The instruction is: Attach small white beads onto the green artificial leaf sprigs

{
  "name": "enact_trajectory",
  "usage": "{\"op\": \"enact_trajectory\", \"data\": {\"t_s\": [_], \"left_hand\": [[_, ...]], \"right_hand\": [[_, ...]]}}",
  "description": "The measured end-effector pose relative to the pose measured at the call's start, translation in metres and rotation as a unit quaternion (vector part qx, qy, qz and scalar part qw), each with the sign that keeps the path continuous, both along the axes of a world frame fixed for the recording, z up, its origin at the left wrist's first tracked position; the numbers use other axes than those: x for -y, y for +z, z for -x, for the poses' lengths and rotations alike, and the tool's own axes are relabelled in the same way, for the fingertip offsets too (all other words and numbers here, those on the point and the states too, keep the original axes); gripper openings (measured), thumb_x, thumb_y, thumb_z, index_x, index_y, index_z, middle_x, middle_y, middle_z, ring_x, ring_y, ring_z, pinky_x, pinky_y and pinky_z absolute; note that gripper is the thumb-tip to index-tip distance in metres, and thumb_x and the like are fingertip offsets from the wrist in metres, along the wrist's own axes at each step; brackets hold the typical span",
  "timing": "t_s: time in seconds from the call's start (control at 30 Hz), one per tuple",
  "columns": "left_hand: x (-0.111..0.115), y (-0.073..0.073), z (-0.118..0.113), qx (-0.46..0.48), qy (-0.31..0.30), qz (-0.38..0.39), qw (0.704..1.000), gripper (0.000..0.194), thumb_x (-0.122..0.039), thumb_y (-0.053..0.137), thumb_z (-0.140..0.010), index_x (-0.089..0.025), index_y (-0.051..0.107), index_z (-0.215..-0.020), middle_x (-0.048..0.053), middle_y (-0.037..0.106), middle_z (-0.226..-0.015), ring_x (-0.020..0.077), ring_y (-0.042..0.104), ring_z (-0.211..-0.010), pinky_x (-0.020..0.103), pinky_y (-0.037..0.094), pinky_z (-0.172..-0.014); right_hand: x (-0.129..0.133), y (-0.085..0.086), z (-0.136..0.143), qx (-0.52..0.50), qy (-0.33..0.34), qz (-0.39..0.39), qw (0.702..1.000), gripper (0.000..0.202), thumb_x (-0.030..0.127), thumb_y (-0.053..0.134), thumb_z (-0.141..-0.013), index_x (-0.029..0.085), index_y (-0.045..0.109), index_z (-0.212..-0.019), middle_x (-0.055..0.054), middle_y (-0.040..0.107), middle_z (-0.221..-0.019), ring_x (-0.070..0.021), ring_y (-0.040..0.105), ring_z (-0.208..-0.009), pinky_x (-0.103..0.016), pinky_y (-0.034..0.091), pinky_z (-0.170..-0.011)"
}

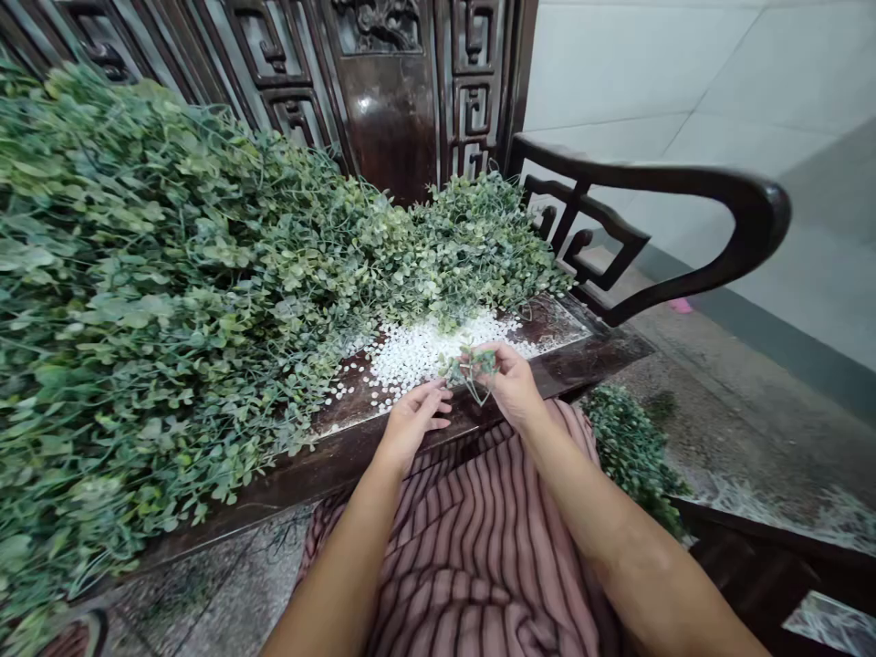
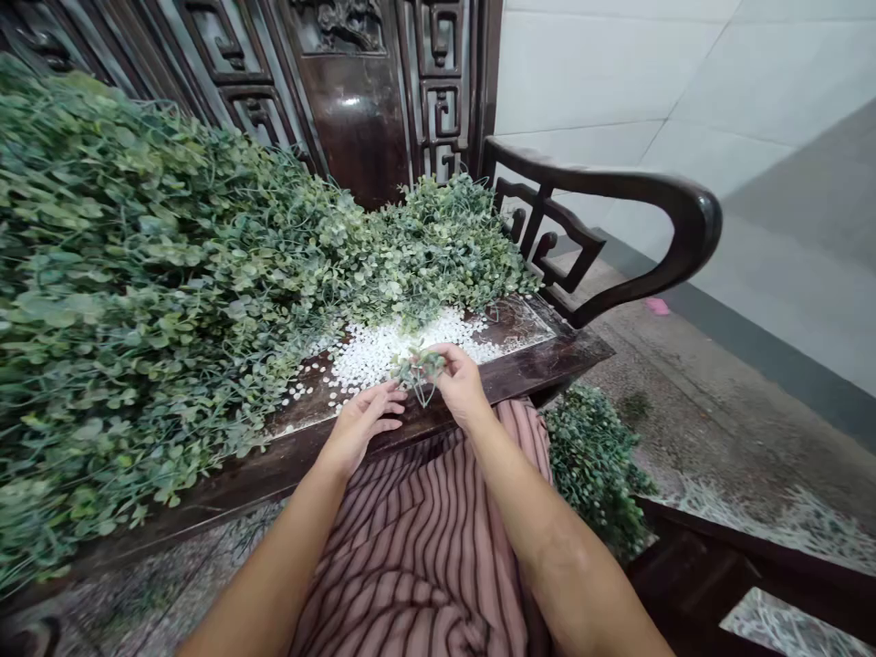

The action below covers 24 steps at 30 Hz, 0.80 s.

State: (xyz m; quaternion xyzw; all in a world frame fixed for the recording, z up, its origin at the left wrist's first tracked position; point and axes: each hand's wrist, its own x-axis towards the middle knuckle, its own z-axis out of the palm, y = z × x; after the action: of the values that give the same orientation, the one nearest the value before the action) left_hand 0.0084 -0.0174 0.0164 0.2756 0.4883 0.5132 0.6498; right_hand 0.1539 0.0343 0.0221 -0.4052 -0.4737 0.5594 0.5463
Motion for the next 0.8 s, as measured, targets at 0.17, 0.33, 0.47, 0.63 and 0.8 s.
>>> {"op": "enact_trajectory", "data": {"t_s": [0.17, 0.33, 0.47, 0.63, 0.8], "left_hand": [[-0.004, -0.005, -0.006, 0.043, 0.025, -0.010, 0.999, 0.042, -0.046, 0.076, -0.049, -0.014, 0.060, -0.072, -0.002, 0.059, -0.064, 0.0078, 0.055, -0.057, 0.020, 0.048, -0.052], [-0.008, -0.010, -0.008, 0.050, 0.085, -0.002, 0.995, 0.044, -0.038, 0.079, -0.044, -0.014, 0.056, -0.073, -0.005, 0.057, -0.063, 0.0040, 0.052, -0.049, 0.018, 0.046, -0.050], [-0.011, -0.013, -0.012, 0.012, 0.114, -0.018, 0.993, 0.041, -0.036, 0.077, -0.047, -0.014, 0.054, -0.073, -0.004, 0.058, -0.064, 0.0049, 0.054, -0.051, 0.018, 0.046, -0.049], [-0.011, -0.019, -0.019, -0.020, 0.126, -0.050, 0.991, 0.038, -0.035, 0.077, -0.047, -0.015, 0.052, -0.068, -0.002, 0.060, -0.069, 0.0060, 0.055, -0.055, 0.017, 0.047, -0.047], [-0.010, -0.019, -0.017, -0.039, 0.133, -0.050, 0.989, 0.037, -0.035, 0.075, -0.050, -0.014, 0.054, -0.072, -0.002, 0.059, -0.067, 0.0057, 0.054, -0.052, 0.018, 0.047, -0.046]], "right_hand": [[0.010, -0.013, 0.012, 0.094, 0.085, -0.089, 0.988, 0.016, 0.034, 0.065, -0.066, 0.019, 0.061, -0.067, -0.004, 0.065, -0.076, -0.0166, 0.060, -0.078, -0.033, 0.046, -0.080], [0.011, -0.020, 0.007, 0.140, 0.058, -0.070, 0.986, 0.015, 0.031, 0.059, -0.071, 0.019, 0.064, -0.078, -0.005, 0.065, -0.088, -0.0170, 0.058, -0.090, -0.034, 0.043, -0.088], [0.015, -0.016, 0.005, 0.111, 0.036, 0.009, 0.993, 0.029, 0.039, 0.058, -0.072, 0.019, 0.060, -0.092, -0.004, 0.063, -0.086, -0.0147, 0.057, -0.080, -0.031, 0.048, -0.074], [0.019, -0.018, 0.011, 0.141, 0.036, 0.001, 0.989, 0.029, 0.040, 0.066, -0.063, 0.017, 0.056, -0.078, 0.001, 0.053, -0.066, -0.0101, 0.049, -0.061, -0.026, 0.043, -0.061], [0.015, -0.019, 0.009, 0.127, 0.036, 0.003, 0.991, 0.026, 0.039, 0.063, -0.066, 0.017, 0.057, -0.079, 0.002, 0.051, -0.064, -0.0089, 0.047, -0.057, -0.026, 0.042, -0.059]]}}
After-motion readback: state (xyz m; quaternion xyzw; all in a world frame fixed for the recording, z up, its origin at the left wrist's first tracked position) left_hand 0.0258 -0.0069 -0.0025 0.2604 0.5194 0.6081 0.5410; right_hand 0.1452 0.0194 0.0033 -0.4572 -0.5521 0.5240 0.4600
